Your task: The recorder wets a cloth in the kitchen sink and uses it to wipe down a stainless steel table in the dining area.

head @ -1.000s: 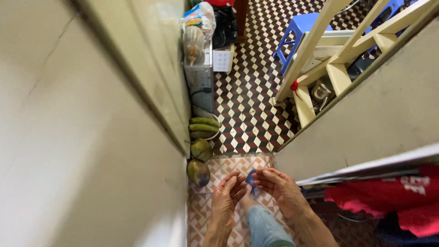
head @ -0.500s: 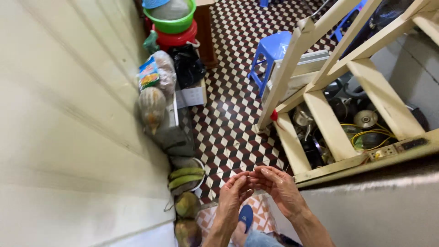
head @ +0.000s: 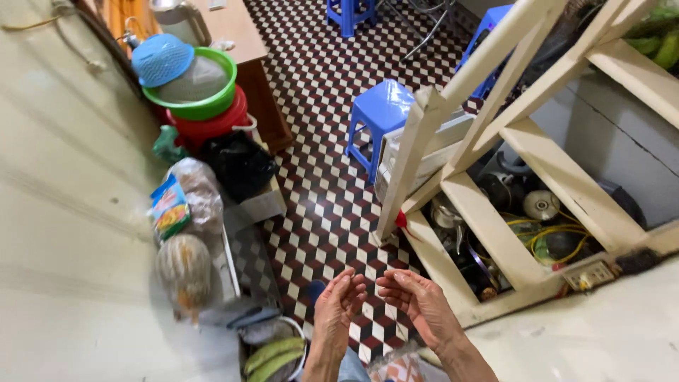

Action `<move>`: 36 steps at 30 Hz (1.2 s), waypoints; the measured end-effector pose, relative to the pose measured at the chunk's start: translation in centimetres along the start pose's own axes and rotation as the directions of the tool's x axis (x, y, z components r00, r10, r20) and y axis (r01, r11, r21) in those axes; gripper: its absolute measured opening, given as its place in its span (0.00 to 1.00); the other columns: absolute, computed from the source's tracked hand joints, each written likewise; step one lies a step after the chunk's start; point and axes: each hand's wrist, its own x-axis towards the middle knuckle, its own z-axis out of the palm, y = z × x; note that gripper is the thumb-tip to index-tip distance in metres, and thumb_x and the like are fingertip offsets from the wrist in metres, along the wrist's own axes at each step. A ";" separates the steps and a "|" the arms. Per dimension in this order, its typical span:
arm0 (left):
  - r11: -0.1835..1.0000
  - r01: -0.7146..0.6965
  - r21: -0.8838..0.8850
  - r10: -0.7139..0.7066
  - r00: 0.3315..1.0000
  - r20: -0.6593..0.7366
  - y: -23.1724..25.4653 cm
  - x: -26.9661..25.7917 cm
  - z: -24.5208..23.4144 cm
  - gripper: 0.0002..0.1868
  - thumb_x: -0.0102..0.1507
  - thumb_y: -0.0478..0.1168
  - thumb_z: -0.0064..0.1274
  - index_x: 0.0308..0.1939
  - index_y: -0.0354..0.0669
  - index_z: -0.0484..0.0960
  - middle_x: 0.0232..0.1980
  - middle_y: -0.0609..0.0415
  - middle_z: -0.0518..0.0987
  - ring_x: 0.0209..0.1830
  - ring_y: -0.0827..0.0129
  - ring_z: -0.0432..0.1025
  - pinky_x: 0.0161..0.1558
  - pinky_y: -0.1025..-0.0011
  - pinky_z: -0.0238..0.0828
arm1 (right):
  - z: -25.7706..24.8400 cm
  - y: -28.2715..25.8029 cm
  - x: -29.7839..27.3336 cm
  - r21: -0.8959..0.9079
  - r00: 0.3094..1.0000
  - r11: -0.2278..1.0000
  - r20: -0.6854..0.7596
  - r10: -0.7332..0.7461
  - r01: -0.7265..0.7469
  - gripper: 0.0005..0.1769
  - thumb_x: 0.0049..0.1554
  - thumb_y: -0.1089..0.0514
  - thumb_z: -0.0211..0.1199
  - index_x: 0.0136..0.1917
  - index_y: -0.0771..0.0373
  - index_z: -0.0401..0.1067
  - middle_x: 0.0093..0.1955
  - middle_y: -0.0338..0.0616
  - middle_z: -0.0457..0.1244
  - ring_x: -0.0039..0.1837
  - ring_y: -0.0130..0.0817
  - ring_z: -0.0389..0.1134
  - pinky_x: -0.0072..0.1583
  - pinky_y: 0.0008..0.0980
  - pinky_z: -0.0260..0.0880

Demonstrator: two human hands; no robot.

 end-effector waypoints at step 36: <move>0.935 0.145 0.325 -0.177 0.981 0.073 36.5 56.3 27.5 0.19 0.65 0.42 0.54 0.59 0.37 0.80 0.47 0.50 0.85 0.42 0.70 0.80 0.45 0.72 0.80 | 13.3 -27.2 61.7 0.051 0.934 0.992 -0.344 -0.094 0.118 0.23 0.57 0.54 0.63 0.63 0.67 0.70 0.51 0.53 0.71 0.45 0.34 0.70 0.49 0.33 0.73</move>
